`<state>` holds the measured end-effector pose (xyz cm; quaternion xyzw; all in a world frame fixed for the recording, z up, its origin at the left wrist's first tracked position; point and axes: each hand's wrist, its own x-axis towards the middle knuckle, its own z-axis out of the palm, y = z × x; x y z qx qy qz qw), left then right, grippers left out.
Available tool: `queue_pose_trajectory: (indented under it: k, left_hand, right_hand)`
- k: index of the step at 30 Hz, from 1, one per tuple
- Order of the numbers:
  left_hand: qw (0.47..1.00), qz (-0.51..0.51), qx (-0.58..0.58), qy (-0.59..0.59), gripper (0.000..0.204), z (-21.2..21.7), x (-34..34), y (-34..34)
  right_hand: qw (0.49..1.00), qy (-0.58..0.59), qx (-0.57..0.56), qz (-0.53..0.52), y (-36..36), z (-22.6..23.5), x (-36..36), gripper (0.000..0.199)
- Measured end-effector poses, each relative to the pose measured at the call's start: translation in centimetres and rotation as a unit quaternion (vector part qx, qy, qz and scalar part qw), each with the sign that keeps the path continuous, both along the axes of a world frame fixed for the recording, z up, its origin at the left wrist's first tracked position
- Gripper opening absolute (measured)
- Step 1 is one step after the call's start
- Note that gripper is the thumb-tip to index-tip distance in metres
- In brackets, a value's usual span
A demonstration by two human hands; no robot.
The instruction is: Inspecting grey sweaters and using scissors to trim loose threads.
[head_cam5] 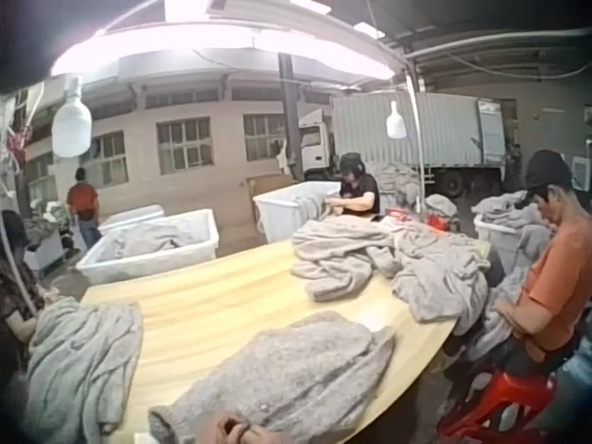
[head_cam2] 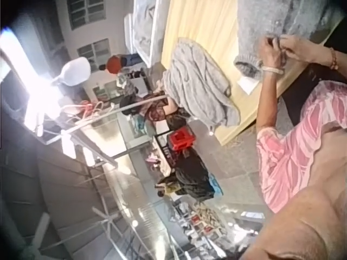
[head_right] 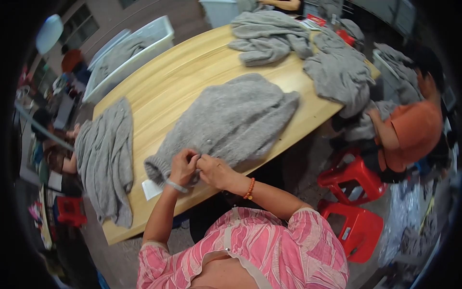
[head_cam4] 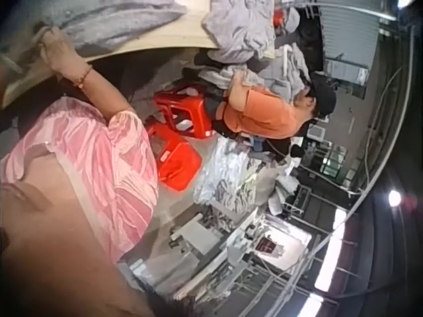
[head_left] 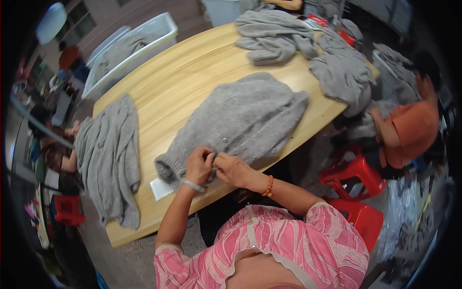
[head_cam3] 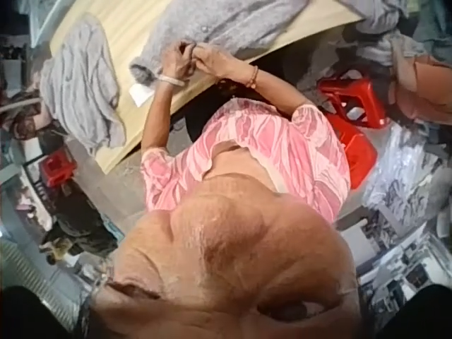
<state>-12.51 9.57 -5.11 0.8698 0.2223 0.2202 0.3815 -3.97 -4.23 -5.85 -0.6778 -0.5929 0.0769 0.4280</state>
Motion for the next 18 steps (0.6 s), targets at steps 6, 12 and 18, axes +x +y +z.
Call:
queue_pose_trajectory:
  k: [6,12,18]
  left_hand:
    - [1.0,-0.019,-0.023,0.001,0.013,-0.7,-0.2,1.3]
    - [0.881,-0.097,-0.462,0.025,0.015,0.1,-1.9,1.8]
    - [0.847,-0.112,-0.52,0.012,0.016,-0.9,-2.5,1.9]
  right_hand:
    - [0.998,-0.03,0.051,-0.006,1.0,0.1,0.4,0.015]
    - [0.995,0.038,0.08,-0.053,0.7,1.0,-0.1,0.022]
    - [0.996,-0.004,0.09,-0.02,0.8,0.3,0.2,0.024]
